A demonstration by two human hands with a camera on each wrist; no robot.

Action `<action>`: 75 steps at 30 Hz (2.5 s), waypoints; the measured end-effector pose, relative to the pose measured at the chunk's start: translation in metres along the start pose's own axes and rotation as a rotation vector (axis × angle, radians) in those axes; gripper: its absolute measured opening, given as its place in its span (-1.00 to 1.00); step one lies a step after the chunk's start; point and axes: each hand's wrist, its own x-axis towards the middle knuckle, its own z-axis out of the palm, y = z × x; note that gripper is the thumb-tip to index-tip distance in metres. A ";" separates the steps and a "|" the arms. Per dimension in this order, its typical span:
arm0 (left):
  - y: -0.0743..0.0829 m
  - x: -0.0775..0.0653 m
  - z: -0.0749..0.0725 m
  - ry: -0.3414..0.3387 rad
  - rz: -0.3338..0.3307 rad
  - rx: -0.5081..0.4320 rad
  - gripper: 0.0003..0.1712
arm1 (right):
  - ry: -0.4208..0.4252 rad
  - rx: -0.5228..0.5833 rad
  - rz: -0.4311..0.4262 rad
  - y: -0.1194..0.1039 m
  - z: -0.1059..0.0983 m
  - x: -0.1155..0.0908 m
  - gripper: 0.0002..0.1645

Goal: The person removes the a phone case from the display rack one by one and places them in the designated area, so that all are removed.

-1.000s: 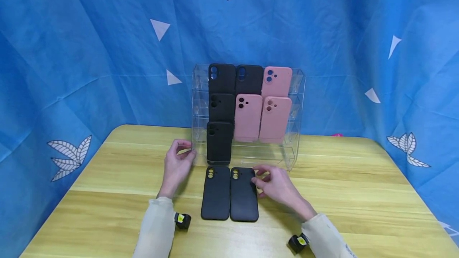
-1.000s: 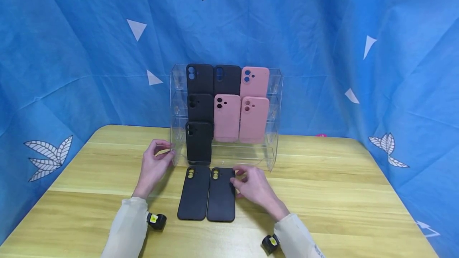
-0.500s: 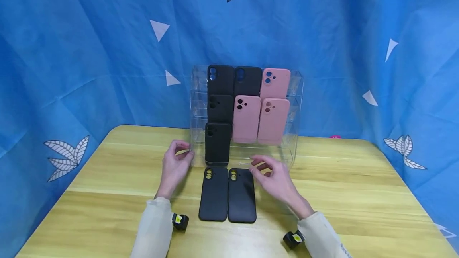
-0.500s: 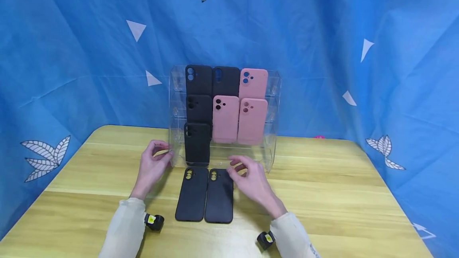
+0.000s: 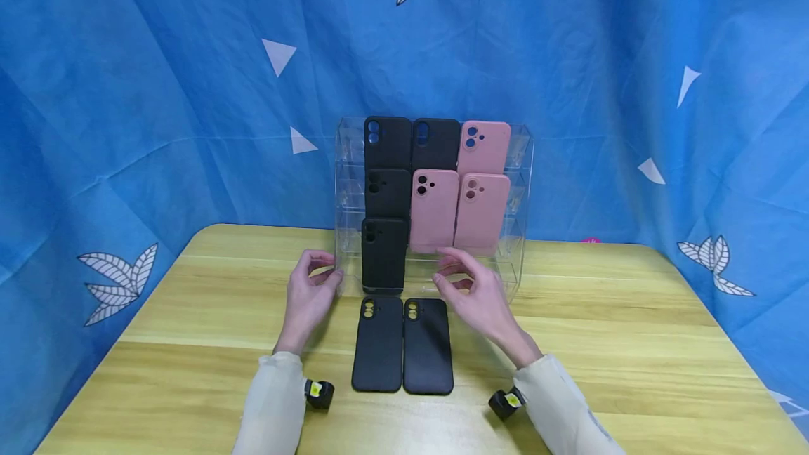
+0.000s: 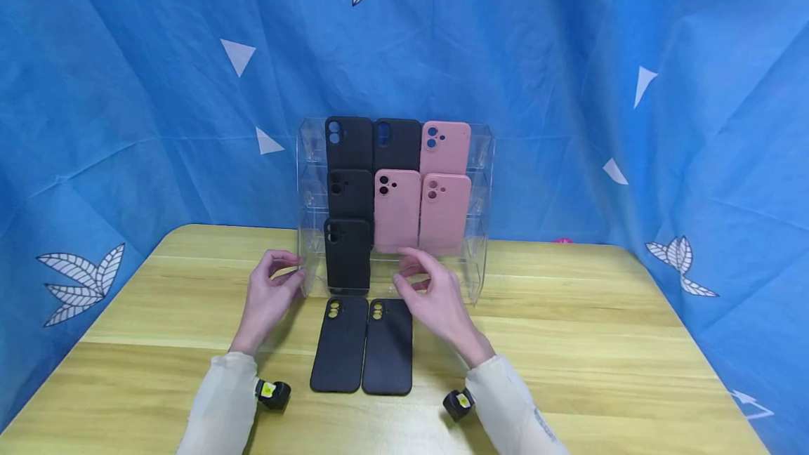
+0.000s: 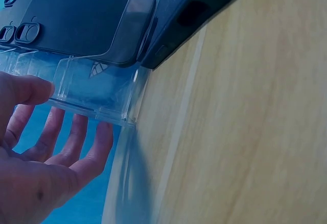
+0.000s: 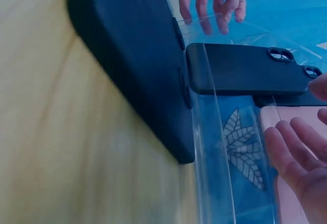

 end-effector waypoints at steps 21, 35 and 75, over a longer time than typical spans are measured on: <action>0.000 0.001 0.000 -0.003 -0.012 -0.017 -0.70 | 0.010 0.119 0.061 -0.008 0.018 0.033 -0.44; 0.000 0.001 -0.001 -0.009 -0.021 -0.015 -0.69 | 0.006 0.121 0.008 -0.010 0.027 0.047 -0.40; 0.002 -0.001 -0.001 -0.015 -0.019 -0.016 -0.67 | 0.050 0.314 -0.003 -0.008 0.059 0.049 -0.48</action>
